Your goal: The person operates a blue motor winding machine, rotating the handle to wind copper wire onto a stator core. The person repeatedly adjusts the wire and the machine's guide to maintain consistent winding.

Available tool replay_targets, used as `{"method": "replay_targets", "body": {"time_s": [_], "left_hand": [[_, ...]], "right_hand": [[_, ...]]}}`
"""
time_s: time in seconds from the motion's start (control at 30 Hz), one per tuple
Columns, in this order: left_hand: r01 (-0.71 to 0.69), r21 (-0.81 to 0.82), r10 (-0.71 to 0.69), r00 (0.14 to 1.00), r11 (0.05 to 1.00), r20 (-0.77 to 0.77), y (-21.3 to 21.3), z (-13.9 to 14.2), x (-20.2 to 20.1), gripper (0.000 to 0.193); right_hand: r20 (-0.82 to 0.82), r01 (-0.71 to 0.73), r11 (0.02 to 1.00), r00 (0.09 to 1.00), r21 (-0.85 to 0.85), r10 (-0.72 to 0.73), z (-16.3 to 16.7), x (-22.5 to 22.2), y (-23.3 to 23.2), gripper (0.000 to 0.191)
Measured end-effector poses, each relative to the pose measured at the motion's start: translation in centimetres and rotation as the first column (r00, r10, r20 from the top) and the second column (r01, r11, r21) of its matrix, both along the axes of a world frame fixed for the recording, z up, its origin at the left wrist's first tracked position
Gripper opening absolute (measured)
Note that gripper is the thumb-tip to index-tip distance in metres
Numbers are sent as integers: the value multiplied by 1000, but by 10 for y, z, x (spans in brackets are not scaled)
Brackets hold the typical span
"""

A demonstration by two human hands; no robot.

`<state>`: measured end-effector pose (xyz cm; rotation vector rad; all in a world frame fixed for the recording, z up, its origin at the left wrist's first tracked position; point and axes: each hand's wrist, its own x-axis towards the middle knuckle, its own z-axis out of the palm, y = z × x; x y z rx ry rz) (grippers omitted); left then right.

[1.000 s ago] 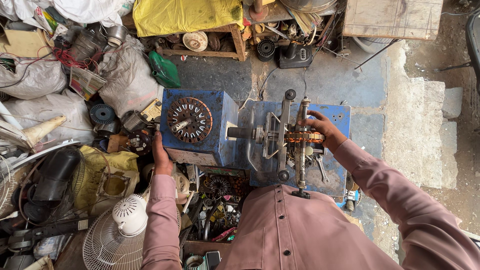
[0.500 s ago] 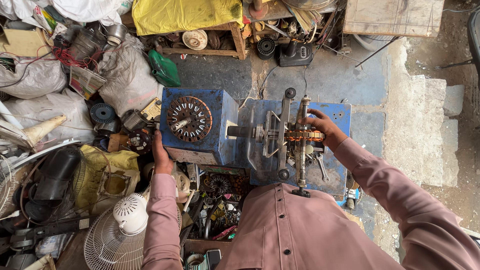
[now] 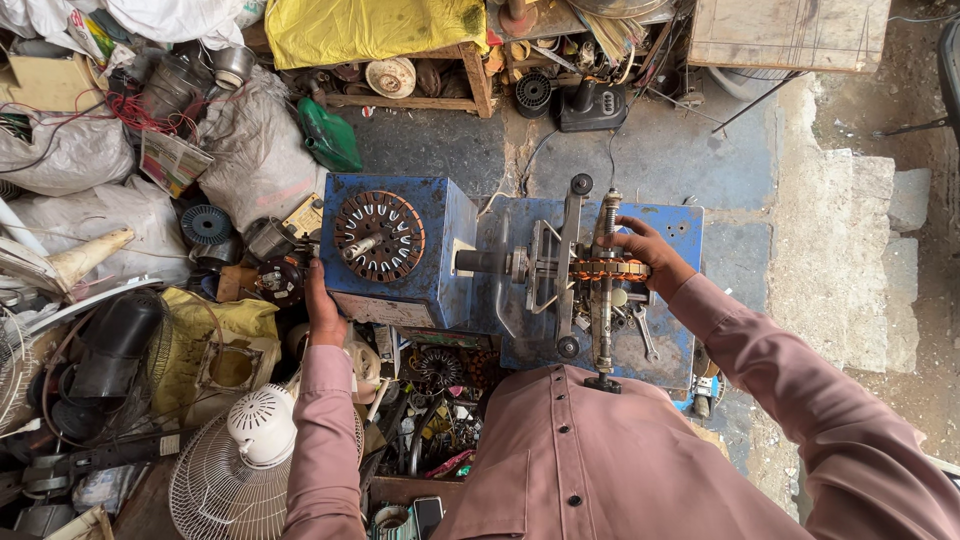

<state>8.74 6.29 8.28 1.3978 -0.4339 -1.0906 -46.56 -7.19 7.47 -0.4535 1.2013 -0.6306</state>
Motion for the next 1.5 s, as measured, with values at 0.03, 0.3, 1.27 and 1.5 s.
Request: {"method": "replay_targets", "body": {"time_s": [0.03,0.3,1.27,1.5], "left_hand": [[3,4,-3,1000,1000,-1,0,1,0,86],[-14,31,13,1000,999,25,1,0,0,90],[-23,11,22,999,1000,26,3,-5,2,89],[-14,8,14,1000,1000,28,3,-5,2,87]], "right_hand": [[-8,1,1000,1000,2,-1,0,0,0,83],[-4,6,1000,1000,7,-6,2,0,0,84],[2,3,1000,1000,5,-3,-2,1,-3,85],[-5,2,1000,1000,7,-2,0,1,-4,85]]}}
